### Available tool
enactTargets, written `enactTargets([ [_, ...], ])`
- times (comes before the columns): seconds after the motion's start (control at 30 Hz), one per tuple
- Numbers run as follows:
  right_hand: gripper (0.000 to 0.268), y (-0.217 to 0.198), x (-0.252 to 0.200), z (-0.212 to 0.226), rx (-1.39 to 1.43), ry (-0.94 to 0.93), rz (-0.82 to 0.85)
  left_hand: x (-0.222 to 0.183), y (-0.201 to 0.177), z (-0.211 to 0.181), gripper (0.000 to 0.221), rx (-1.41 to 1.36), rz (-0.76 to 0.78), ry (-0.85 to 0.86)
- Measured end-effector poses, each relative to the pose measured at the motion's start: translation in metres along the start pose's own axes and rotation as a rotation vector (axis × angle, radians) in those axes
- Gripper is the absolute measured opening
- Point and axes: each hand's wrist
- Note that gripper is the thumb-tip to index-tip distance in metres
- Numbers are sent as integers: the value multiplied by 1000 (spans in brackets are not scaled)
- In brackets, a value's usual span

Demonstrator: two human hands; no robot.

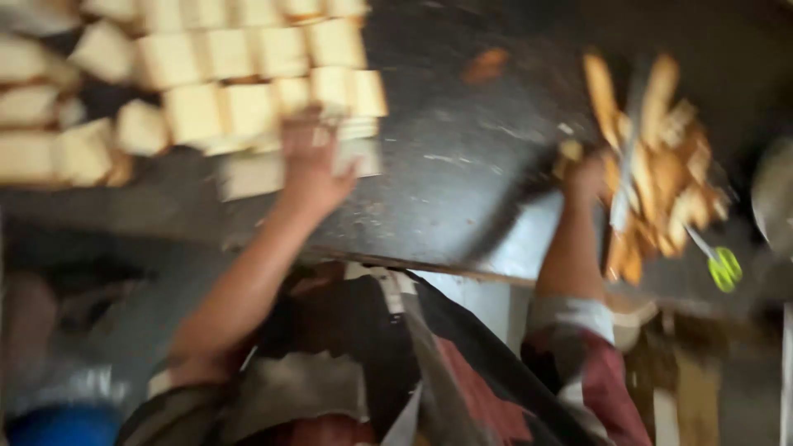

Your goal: The person uses a large knife to cut a loaf of bread into slices and then trims the crusts by hand. They separate the slices and arrange them onto a metal tray, setting the discarded crusts aside on the counter.

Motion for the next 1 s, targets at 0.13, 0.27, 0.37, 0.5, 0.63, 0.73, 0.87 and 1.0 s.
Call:
enactTargets([
  [0.13,70,-10,-40,38,755,-333,-239,-19,3,-35,71,-22,52,-30],
  [0.27,60,-83,-140,148,1378,-411,275,-42,-22,-37,68,-175,-62,-70],
  [0.37,60,-165,-214,234,1407,-573,497,-45,-47,-16,67,-212,-217,-77],
  [0.5,55,-242,-273,338,1421,-740,553,-47,-92,28,74,-197,-402,-89],
  [0.63,57,-271,-307,413,983,-849,194,-37,-136,79,79,-208,-366,-77],
  [0.73,64,-282,-323,432,743,-700,243,-28,-147,108,77,-230,-252,-89],
  [0.87,84,-285,-344,443,683,-890,-28,-26,-150,119,80,-345,-86,-119],
  [1.0,78,-281,-354,457,564,-687,28,-23,-164,126,80,-505,-79,-53],
])
Point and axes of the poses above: each hand's wrist, its own x-axis towards the middle knuckle, its own y-axis out of the palm, z = x × y, and after that the axes turned 12 degrees about -x, right-handed
